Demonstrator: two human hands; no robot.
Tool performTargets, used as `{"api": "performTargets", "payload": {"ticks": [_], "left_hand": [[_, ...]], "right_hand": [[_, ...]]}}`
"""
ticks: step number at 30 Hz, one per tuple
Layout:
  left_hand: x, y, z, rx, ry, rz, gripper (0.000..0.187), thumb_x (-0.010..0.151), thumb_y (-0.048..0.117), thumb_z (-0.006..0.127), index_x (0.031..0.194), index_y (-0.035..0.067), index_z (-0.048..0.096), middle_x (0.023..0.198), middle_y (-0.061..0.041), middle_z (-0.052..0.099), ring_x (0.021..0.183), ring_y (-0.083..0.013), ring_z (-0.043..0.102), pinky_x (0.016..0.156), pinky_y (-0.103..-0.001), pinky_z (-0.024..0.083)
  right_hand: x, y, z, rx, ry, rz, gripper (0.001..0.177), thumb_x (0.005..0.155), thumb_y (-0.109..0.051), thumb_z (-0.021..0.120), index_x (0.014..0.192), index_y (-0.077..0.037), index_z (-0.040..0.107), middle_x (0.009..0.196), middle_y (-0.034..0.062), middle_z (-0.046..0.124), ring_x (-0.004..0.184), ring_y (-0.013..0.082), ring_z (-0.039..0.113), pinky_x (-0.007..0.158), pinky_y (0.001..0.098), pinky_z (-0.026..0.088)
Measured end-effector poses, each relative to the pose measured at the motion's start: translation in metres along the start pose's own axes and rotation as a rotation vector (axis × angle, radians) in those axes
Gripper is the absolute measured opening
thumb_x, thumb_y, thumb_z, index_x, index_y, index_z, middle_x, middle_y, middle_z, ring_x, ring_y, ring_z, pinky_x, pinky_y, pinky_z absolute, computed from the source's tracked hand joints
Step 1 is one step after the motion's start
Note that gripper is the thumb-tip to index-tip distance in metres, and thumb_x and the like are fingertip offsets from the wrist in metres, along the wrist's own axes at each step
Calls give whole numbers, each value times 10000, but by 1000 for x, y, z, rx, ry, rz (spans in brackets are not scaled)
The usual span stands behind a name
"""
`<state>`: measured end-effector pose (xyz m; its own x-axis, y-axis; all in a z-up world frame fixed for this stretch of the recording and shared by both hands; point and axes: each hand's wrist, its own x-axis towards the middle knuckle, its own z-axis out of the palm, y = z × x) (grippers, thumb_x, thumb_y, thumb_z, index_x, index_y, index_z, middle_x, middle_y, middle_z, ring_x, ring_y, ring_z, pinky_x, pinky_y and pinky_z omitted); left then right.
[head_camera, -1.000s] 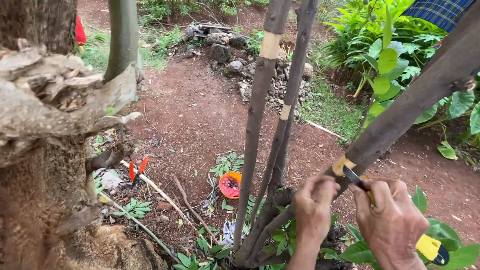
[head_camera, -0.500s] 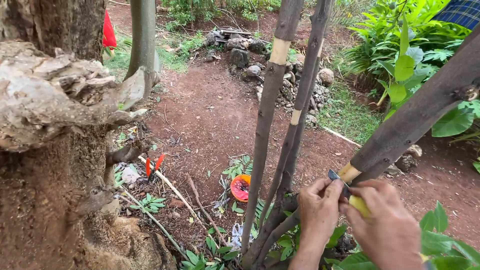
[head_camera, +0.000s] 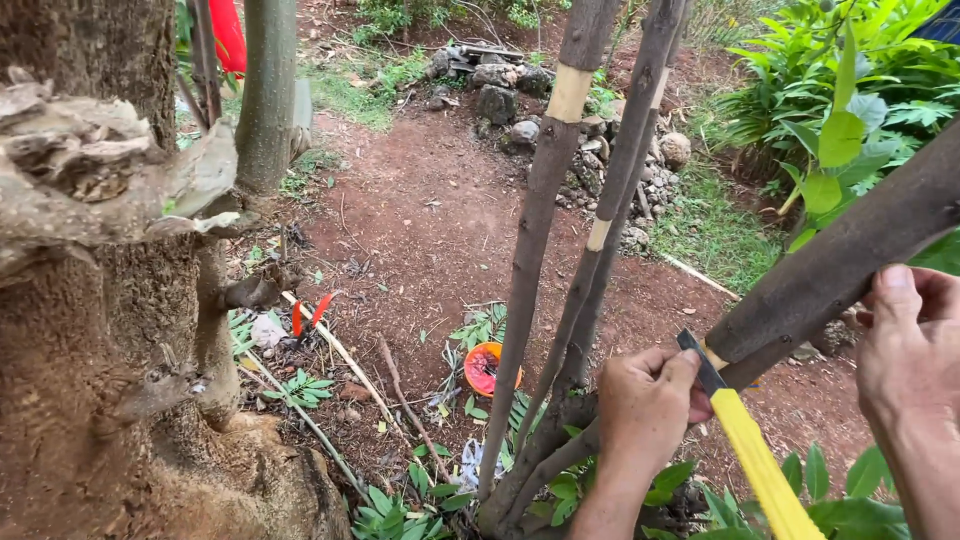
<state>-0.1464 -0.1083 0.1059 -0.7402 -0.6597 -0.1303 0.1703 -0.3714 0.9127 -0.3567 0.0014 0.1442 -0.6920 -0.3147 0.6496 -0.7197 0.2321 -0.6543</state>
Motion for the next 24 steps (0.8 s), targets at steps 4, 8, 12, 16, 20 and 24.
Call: {"api": "performTargets", "payload": {"ticks": [4,8,12,16,20,24], "left_hand": [[3,4,4,31,29,-6,174,1011,206,652,943,79,749,754,-69,742,599,-95,710,524,-188,612],[7,5,5,23,27,-12,208,1003,206,661,865,71,740,687,-71,719,543,-83,680,506,-213,610],[15,0,6,-61,15,-20,192,1006,149,677,887,8,730,732,-118,717,561,-118,689,514,-230,629],[16,4,7,-33,21,-41,210,1012,152,683,855,18,718,704,-113,707,544,-128,677,501,-241,623],[19,-1,8,-55,16,-24,197,1017,121,674,872,-5,720,726,-143,713,568,-153,696,514,-255,640],[18,2,8,-72,9,-18,207,1020,99,663,858,-22,707,762,-157,722,602,-178,722,518,-271,648]], "right_hand": [[26,68,17,129,72,-177,291,1271,-249,476,1386,16,444,1244,172,531,1002,253,578,835,378,511],[35,95,44,-16,258,-444,446,1278,-314,340,1158,81,506,1099,226,528,1022,344,515,856,512,409],[25,53,64,522,178,-116,410,1113,-489,437,1156,-116,600,1141,60,661,1044,175,673,929,352,603],[23,49,66,624,159,-56,543,1039,-628,504,1152,-111,625,1098,49,676,1012,181,709,939,345,654],[24,59,68,625,182,-75,500,1068,-593,501,1166,-116,613,1130,51,667,1061,189,703,976,371,648],[22,49,69,663,164,-160,795,977,-816,606,1295,-88,575,1198,82,655,1114,209,693,1028,383,638]]}}
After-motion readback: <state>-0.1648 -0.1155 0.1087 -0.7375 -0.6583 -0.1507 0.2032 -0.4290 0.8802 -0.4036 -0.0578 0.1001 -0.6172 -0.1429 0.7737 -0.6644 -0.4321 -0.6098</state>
